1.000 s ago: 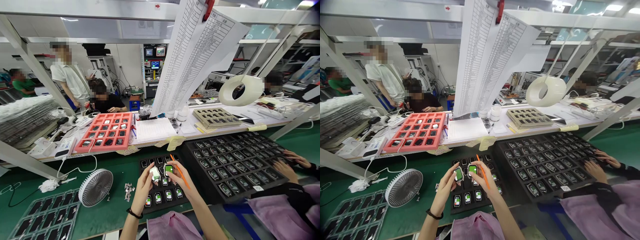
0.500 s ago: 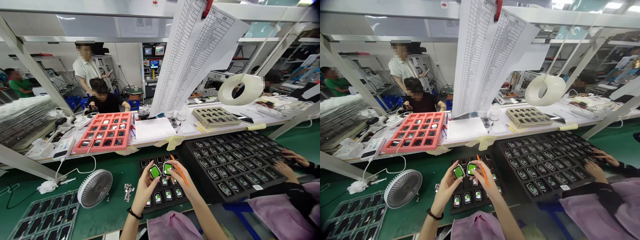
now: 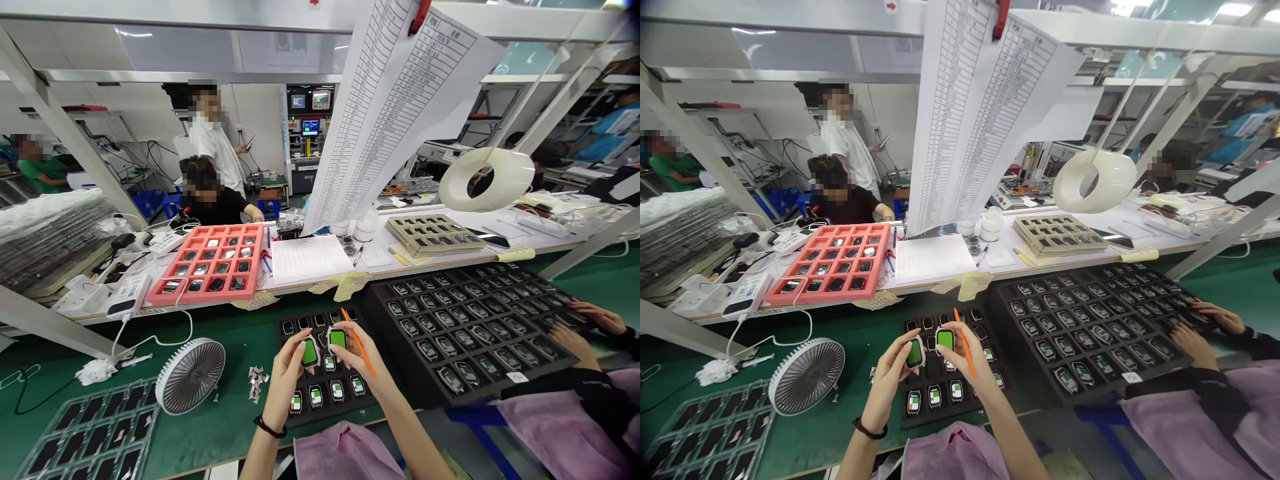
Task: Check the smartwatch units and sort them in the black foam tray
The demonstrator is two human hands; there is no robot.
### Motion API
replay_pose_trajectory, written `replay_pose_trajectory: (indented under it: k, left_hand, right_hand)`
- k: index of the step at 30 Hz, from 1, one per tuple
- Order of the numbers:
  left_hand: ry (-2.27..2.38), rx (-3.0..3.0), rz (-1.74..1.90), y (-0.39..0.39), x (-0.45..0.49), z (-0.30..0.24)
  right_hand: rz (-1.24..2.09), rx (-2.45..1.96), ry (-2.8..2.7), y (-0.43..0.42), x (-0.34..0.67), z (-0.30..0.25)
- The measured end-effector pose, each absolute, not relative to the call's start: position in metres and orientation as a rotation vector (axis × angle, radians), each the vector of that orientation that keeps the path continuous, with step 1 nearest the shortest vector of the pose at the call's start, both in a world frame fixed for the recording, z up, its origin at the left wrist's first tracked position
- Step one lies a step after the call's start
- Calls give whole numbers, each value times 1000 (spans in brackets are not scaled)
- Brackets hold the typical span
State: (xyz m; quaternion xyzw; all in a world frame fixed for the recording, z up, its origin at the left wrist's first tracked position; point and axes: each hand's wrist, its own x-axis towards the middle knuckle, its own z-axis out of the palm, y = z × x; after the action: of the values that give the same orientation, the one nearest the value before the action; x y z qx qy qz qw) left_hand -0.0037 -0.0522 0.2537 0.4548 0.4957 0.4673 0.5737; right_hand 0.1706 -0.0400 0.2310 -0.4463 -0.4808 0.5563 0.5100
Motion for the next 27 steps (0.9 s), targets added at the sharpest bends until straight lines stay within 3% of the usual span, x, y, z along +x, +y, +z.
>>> replay_pose_trajectory:
  k: [27]
  left_hand:
    - [1128,1088,1080,-49,-3,245]
  right_hand:
    - [1336,-1067,-1111,-41,174,230]
